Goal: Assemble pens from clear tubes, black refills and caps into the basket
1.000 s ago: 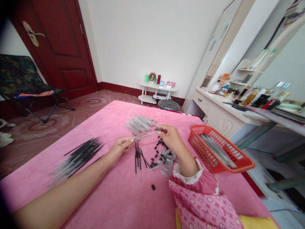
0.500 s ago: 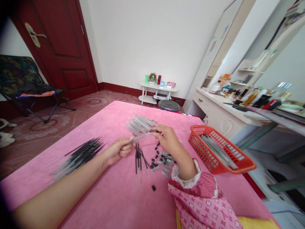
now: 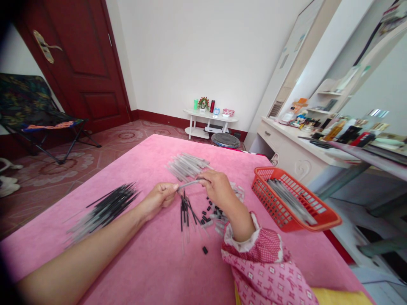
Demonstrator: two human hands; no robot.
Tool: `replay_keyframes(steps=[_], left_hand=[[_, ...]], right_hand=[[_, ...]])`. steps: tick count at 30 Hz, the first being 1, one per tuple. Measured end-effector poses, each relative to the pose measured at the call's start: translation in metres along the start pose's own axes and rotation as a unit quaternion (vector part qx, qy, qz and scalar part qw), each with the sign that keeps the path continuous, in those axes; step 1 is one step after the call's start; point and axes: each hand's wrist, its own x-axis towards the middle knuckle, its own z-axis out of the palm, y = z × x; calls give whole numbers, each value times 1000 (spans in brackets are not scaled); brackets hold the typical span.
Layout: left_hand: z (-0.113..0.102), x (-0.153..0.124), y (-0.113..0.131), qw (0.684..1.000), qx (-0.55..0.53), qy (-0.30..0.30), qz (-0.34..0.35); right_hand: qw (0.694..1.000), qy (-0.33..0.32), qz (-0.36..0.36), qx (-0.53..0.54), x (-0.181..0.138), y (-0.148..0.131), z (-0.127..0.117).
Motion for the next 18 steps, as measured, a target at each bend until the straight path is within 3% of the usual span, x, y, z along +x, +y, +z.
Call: replay_keyframes(steps=[3,7,12,18], left_hand=[[4,-2,2,988,118,61,80],[9,-6,7,964,195,87,156],[8,-9,7,951,240,95,173],[-1,1,1,962,195,117,151]], right_hand=[[1000,3,8,10,0,-1,1],[998,8,43,55,-1,-3,2],[996,-17,61,66,0,1,2],[996,-67,12,-59,-2,-8,5]])
